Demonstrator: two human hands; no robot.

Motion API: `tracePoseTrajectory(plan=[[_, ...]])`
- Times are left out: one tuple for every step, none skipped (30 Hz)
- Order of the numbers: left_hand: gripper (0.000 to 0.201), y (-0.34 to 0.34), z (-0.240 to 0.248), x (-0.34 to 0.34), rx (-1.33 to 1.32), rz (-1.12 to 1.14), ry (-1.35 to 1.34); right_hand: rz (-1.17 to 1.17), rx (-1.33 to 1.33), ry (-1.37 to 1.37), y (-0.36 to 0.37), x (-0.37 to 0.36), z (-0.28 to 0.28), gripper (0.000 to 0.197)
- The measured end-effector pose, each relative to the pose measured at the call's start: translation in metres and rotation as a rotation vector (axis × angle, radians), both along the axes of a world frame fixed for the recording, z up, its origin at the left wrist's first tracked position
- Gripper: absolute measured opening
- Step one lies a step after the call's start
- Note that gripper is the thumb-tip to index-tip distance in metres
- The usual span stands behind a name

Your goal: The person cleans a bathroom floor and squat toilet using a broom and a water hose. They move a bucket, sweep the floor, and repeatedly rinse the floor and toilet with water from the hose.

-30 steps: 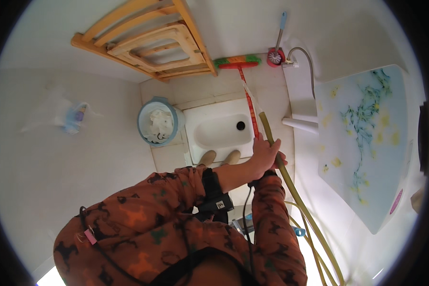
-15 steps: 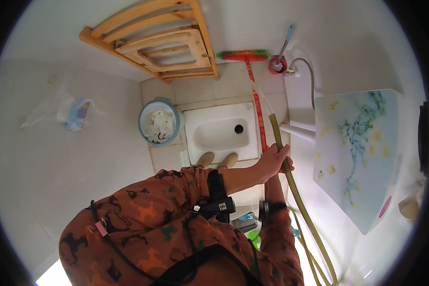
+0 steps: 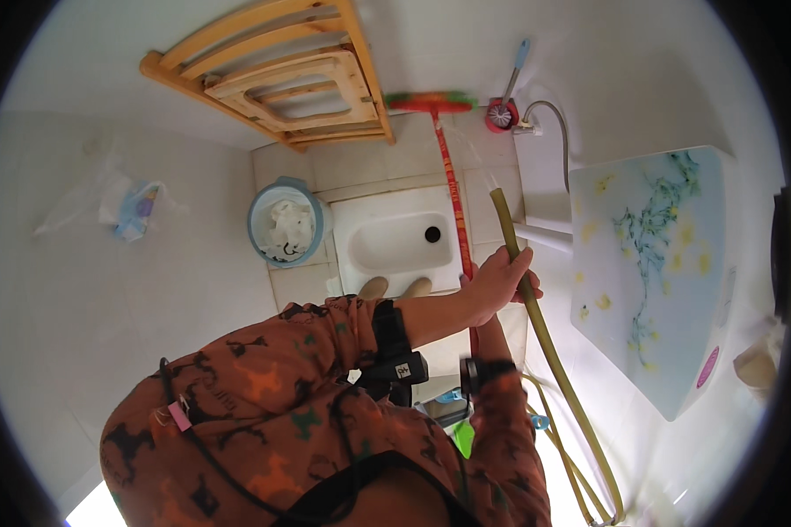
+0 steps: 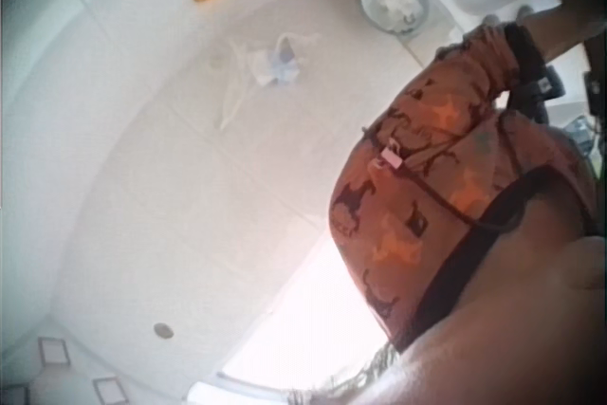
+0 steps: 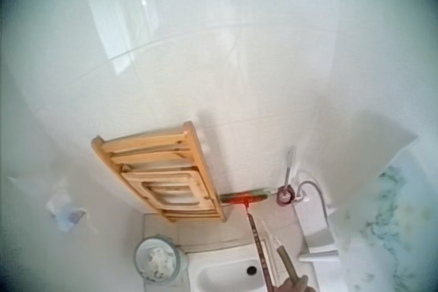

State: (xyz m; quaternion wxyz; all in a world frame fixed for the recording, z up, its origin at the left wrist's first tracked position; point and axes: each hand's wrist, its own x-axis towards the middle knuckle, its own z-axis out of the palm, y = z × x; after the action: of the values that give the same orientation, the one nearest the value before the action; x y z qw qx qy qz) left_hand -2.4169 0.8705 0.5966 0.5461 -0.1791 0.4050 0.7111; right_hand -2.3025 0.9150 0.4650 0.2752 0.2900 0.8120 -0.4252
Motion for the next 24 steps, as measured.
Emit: tracePoseTrajectory(plan=[[0.028,-0.003,0.003,0.000,-0.026,0.006,-0.007,-0.021,-0.009,-0.017,-0.003,-0.005,-0.005,0.036],[0.029,-0.006,0.005,-0.001,-0.036,-0.014,-0.024,-0.036,-0.015,-0.036,-0.006,-0.008,-0.008,0.036],[0.029,-0.009,0.006,-0.002,-0.033,-0.024,-0.035,-0.046,-0.020,-0.048,-0.009,-0.010,-0.009,0.036],[0.029,-0.012,0.007,-0.003,-0.055,-0.039,-0.047,-0.054,-0.022,-0.065,-0.012,-0.010,-0.009,0.036],[0.029,-0.014,0.008,-0.003,-0.022,-0.047,-0.071,-0.063,-0.028,-0.081,-0.014,-0.009,-0.007,0.036],[0.029,-0.017,0.008,-0.005,-0.019,-0.036,-0.054,-0.067,-0.035,-0.097,-0.017,-0.008,-0.004,0.036],[0.028,-0.019,0.009,-0.006,-0.011,-0.035,-0.049,-0.070,-0.033,-0.107,-0.018,-0.007,-0.002,0.036],[0.028,-0.021,0.010,-0.007,-0.027,-0.042,-0.055,-0.068,-0.027,-0.109,-0.020,-0.007,0.001,0.036],[0.028,-0.022,0.011,-0.008,-0.031,-0.047,-0.052,-0.072,-0.025,-0.105,-0.021,-0.009,0.001,0.036],[0.028,-0.024,0.012,-0.008,0.002,-0.031,-0.043,-0.073,-0.025,-0.106,-0.023,-0.012,0.001,0.036],[0.028,-0.025,0.013,-0.009,0.013,-0.015,-0.046,-0.071,-0.021,-0.090,-0.024,-0.016,-0.002,0.036],[0.028,-0.026,0.014,-0.009,0.048,0.023,-0.027,-0.067,-0.014,-0.081,-0.025,-0.020,-0.004,0.036],[0.028,-0.027,0.014,-0.009,0.012,-0.010,-0.058,-0.069,-0.009,-0.075,-0.027,-0.024,-0.008,0.036],[0.029,-0.027,0.013,-0.010,-0.002,-0.022,-0.066,-0.073,-0.010,-0.072,-0.028,-0.027,-0.010,0.036],[0.029,-0.027,0.011,-0.009,-0.008,-0.043,-0.097,-0.077,-0.010,-0.070,-0.029,-0.028,-0.012,0.036],[0.029,-0.026,0.007,-0.009,-0.032,-0.021,-0.102,-0.084,-0.016,-0.070,-0.028,-0.027,-0.013,0.036],[0.030,-0.025,0.002,-0.009,-0.050,-0.009,-0.130,-0.092,-0.023,-0.075,-0.026,-0.025,-0.012,0.036],[0.030,-0.024,-0.004,-0.008,-0.088,0.017,-0.145,-0.107,-0.033,-0.075,-0.023,-0.020,-0.010,0.036],[0.031,-0.022,-0.011,-0.006,-0.083,0.033,-0.180,-0.127,-0.041,-0.085,-0.018,-0.014,-0.008,0.036],[0.030,-0.018,-0.017,-0.002,-0.122,0.014,-0.190,-0.136,-0.036,-0.092,-0.011,-0.008,-0.007,0.036],[0.030,-0.016,-0.023,0.004,-0.135,0.003,-0.204,-0.173,-0.059,-0.097,-0.001,-0.002,-0.007,0.036],[0.030,-0.014,-0.029,0.008,-0.154,-0.016,-0.231,-0.208,-0.067,-0.094,0.008,0.001,-0.010,0.036],[0.030,-0.012,-0.035,0.013,-0.130,-0.015,-0.181,-0.234,-0.073,-0.082,0.018,0.005,-0.016,0.036],[0.030,-0.011,-0.042,0.016,-0.106,-0.028,-0.152,-0.258,-0.076,-0.041,0.026,0.005,-0.027,0.036]])
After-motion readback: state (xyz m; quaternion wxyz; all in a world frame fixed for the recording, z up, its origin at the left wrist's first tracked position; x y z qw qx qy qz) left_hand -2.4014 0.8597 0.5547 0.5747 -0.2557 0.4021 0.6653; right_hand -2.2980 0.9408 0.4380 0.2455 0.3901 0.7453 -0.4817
